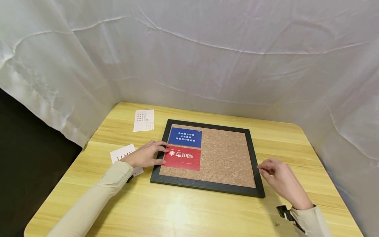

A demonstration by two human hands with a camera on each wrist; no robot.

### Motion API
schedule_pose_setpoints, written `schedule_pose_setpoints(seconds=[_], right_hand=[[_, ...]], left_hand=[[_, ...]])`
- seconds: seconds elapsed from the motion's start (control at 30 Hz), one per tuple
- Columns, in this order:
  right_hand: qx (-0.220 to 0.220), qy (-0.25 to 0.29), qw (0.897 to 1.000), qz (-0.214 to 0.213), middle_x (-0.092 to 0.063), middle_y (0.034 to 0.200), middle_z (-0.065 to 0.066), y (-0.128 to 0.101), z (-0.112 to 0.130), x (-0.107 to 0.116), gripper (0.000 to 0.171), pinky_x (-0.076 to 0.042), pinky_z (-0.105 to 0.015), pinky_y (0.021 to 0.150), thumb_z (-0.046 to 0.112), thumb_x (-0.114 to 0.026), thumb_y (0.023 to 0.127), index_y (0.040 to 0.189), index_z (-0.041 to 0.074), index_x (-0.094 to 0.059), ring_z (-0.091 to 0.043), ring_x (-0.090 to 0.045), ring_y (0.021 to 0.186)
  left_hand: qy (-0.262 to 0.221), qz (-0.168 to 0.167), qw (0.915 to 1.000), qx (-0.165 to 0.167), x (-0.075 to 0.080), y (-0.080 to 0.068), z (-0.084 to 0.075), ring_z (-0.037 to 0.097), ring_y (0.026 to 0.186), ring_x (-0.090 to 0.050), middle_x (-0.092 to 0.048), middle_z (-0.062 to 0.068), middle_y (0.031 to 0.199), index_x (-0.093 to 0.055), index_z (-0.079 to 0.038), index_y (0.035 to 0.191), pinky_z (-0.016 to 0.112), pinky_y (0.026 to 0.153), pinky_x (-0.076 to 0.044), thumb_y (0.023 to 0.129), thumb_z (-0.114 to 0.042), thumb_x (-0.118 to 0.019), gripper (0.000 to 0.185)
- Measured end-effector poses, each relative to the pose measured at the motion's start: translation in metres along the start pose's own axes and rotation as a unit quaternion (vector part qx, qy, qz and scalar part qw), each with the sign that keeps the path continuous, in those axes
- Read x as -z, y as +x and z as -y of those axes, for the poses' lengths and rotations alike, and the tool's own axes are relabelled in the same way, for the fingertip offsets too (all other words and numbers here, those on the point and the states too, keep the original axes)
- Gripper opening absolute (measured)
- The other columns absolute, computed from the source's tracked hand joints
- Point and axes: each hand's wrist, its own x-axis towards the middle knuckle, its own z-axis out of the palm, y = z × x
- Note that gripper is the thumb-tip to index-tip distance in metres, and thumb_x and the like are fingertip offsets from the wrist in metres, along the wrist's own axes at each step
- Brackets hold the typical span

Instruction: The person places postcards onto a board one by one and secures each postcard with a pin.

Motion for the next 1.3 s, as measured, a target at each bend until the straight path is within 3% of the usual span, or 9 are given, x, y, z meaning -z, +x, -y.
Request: schedule_pose_setpoints(seconds=[0.43,0.7,1.3], right_hand=[[0.014,0.017,1.000,-0.007,-0.073,0.106,-0.008,0.018,0.021,0.002,0.018,-0.057,-0.025,0.073,-0.001,-0.067,0.095,0.106,0.007,-0.078,-0.020,-0.071,0.090],[0.017,0.030,0.999,-0.018,-0.075,0.099,-0.008,0.029,0.035,0.001,0.015,-0.054,-0.023,0.069,0.001,-0.070,0.094,0.106,0.005,-0.077,-0.018,-0.071,0.084],[0.048,0.038,0.998,-0.016,-0.075,0.102,-0.010,0.056,0.053,-0.004,0.014,-0.056,-0.026,0.072,0.000,-0.069,0.094,0.103,0.006,-0.079,-0.018,-0.070,0.084]], left_hand=[[0.000,0.004,1.0000,0.004,0.000,0.000,0.000,0.035,0.135,-0.050,-0.051,0.007,0.157,-0.068,-0.010,0.137,0.057,0.116,-0.041,0.094,-0.033,-0.077,0.050],[0.000,-0.002,1.0000,-0.001,0.001,-0.001,-0.001,0.036,0.134,-0.051,-0.052,0.008,0.156,-0.068,-0.009,0.136,0.058,0.114,-0.042,0.094,-0.032,-0.076,0.048],[-0.001,0.002,1.0000,0.002,0.000,0.000,0.000,0.036,0.135,-0.050,-0.052,0.008,0.156,-0.068,-0.009,0.135,0.057,0.114,-0.042,0.094,-0.033,-0.076,0.048]])
